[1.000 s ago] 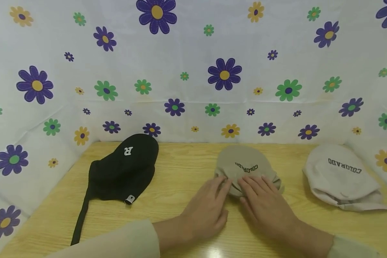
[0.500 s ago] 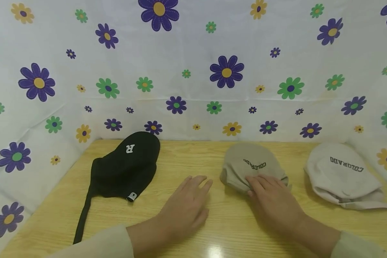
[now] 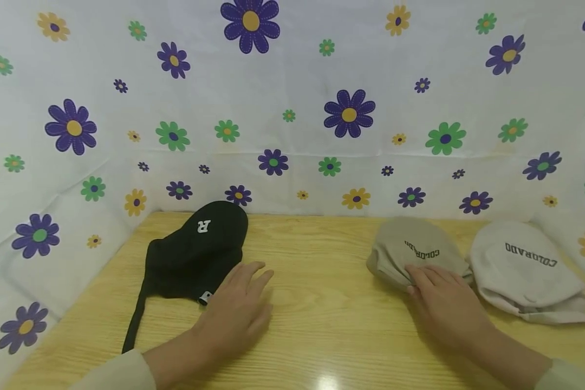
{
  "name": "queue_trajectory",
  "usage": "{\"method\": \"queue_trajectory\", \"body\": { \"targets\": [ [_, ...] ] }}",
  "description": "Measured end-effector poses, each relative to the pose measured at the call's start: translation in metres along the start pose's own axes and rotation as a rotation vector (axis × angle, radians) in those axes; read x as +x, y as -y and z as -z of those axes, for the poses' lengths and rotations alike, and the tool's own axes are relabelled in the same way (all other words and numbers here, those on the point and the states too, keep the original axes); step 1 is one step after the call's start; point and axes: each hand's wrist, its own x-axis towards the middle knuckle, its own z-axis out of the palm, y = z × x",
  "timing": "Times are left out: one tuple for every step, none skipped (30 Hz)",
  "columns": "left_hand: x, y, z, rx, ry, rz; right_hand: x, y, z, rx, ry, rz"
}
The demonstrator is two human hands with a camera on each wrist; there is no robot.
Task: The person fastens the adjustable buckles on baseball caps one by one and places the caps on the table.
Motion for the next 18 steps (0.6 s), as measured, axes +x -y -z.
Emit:
{"method": "queue_trajectory", "body": {
  "targets": [
    [-0.002,0.004,0.001,0.003,-0.005,0.008,-0.002,-0.003,0.001,-0.004,0.004,-0.009],
    [-0.003,0.007,0.001,0.008,-0.007,0.016,-0.003,-0.005,0.001,-0.009,0.011,-0.018],
    [-0.005,0.010,0.002,0.019,-0.011,0.021,-0.004,-0.008,0.001,-0.014,0.011,-0.020],
    [-0.007,0.014,0.002,0.027,-0.016,0.024,-0.005,-0.010,0.001,-0.017,0.011,-0.022],
    [-0.009,0.017,0.002,0.033,-0.023,0.027,-0.006,-0.013,0.001,-0.019,0.011,-0.025],
    [-0.012,0.021,0.003,0.038,-0.028,0.031,-0.007,-0.015,0.002,-0.022,0.010,-0.026],
    [-0.014,0.024,0.004,0.041,-0.033,0.035,-0.007,-0.016,0.002,-0.022,0.014,-0.029],
    [-0.016,0.028,0.005,0.043,-0.040,0.039,-0.008,-0.018,0.002,-0.023,0.012,-0.029],
    [-0.019,0.031,0.006,0.046,-0.045,0.044,-0.009,-0.020,0.002,-0.023,0.010,-0.030],
    [-0.021,0.034,0.007,0.048,-0.051,0.049,-0.009,-0.021,0.003,-0.022,0.009,-0.033],
    [-0.023,0.038,0.008,0.051,-0.057,0.056,-0.010,-0.023,0.003,-0.024,0.011,-0.036],
    [-0.025,0.041,0.010,0.055,-0.062,0.064,-0.011,-0.024,0.003,-0.026,0.014,-0.040],
    [-0.027,0.045,0.012,0.057,-0.070,0.071,-0.011,-0.026,0.004,-0.028,0.017,-0.045],
    [-0.029,0.048,0.014,0.062,-0.079,0.078,-0.011,-0.027,0.004,-0.032,0.014,-0.048],
    [-0.031,0.052,0.016,0.070,-0.089,0.084,-0.012,-0.028,0.004,-0.035,0.017,-0.055],
    [-0.033,0.056,0.019,0.077,-0.104,0.088,-0.012,-0.029,0.005,-0.036,0.021,-0.060],
    [-0.035,0.060,0.021,0.079,-0.123,0.089,-0.012,-0.030,0.005,-0.037,0.025,-0.065],
    [-0.037,0.064,0.024,0.080,-0.148,0.086,-0.012,-0.031,0.005,-0.038,0.025,-0.067]
  ]
}}
